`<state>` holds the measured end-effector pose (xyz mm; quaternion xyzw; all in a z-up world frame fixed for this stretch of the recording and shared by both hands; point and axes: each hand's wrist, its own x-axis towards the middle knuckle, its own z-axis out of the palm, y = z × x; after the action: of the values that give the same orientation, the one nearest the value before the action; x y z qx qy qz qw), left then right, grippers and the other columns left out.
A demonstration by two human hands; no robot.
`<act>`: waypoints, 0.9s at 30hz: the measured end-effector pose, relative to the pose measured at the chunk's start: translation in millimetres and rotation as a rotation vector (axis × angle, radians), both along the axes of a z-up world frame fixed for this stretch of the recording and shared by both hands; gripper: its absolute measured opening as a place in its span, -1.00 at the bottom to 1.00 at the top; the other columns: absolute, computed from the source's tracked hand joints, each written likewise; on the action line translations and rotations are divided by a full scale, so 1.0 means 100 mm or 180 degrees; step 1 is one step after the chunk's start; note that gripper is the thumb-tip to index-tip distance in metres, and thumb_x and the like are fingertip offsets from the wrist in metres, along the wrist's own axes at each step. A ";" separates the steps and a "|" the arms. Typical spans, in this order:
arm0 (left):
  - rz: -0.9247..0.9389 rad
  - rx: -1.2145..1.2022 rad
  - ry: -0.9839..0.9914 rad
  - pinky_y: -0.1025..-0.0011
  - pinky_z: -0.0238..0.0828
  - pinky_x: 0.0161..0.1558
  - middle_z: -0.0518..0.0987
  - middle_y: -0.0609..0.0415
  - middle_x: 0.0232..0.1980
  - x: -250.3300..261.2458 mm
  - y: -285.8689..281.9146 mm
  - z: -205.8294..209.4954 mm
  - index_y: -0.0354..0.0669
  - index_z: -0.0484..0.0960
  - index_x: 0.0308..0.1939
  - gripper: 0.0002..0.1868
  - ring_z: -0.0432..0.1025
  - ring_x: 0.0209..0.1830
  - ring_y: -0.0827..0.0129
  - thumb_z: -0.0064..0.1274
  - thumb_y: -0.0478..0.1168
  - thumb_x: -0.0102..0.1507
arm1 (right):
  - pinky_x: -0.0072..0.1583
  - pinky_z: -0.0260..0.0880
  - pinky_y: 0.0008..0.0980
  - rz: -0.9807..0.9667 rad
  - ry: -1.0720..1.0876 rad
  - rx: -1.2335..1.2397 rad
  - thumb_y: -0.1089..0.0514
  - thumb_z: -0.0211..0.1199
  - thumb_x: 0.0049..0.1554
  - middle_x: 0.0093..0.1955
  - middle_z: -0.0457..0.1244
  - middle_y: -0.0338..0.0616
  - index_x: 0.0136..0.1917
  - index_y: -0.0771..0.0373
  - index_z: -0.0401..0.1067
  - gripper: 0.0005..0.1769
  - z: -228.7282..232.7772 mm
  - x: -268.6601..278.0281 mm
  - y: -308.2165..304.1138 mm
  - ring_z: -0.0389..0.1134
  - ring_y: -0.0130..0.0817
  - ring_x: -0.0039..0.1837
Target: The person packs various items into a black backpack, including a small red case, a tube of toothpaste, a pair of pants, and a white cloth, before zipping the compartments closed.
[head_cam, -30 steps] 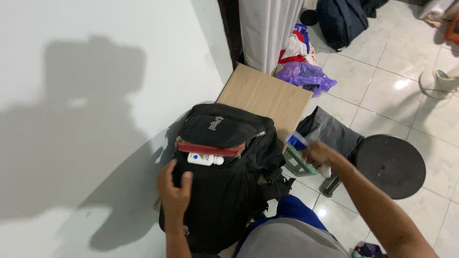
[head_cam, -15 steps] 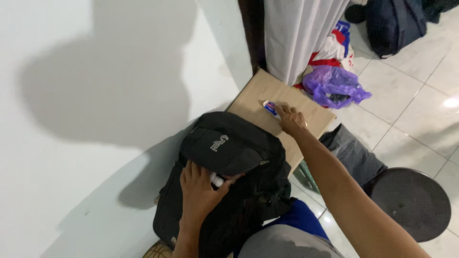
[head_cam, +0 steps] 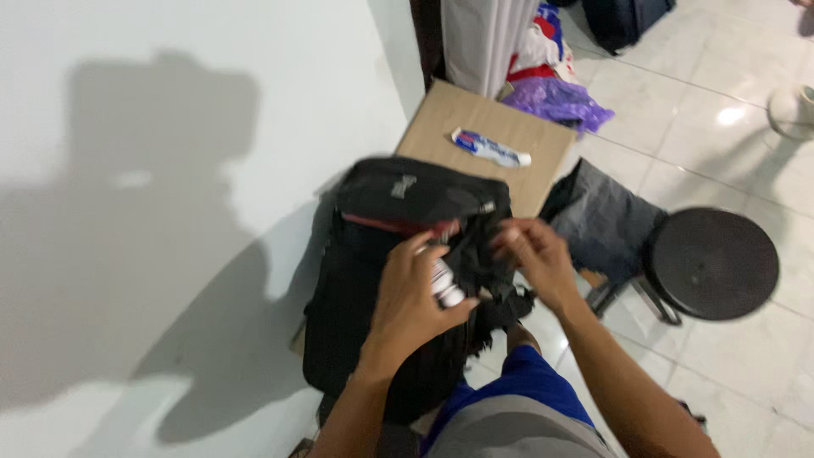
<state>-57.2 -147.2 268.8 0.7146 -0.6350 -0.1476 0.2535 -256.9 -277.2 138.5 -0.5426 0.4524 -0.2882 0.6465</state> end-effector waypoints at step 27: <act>0.0119 -0.0559 -0.0833 -0.04 0.11 0.32 0.42 -0.05 0.26 0.03 -0.05 -0.56 -0.16 0.48 0.28 -0.56 0.25 0.35 0.03 0.10 -0.13 0.35 | 0.10 0.41 0.00 -0.0423 0.1822 -0.1585 0.22 0.18 0.23 0.09 0.37 0.17 0.31 0.22 0.34 -0.63 -0.51 -0.45 -0.62 0.43 0.11 0.09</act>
<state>-53.9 -152.3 213.1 0.7146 -0.6596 0.0077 0.2328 -302.4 -339.2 87.9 -0.7109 0.5649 -0.2674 0.3224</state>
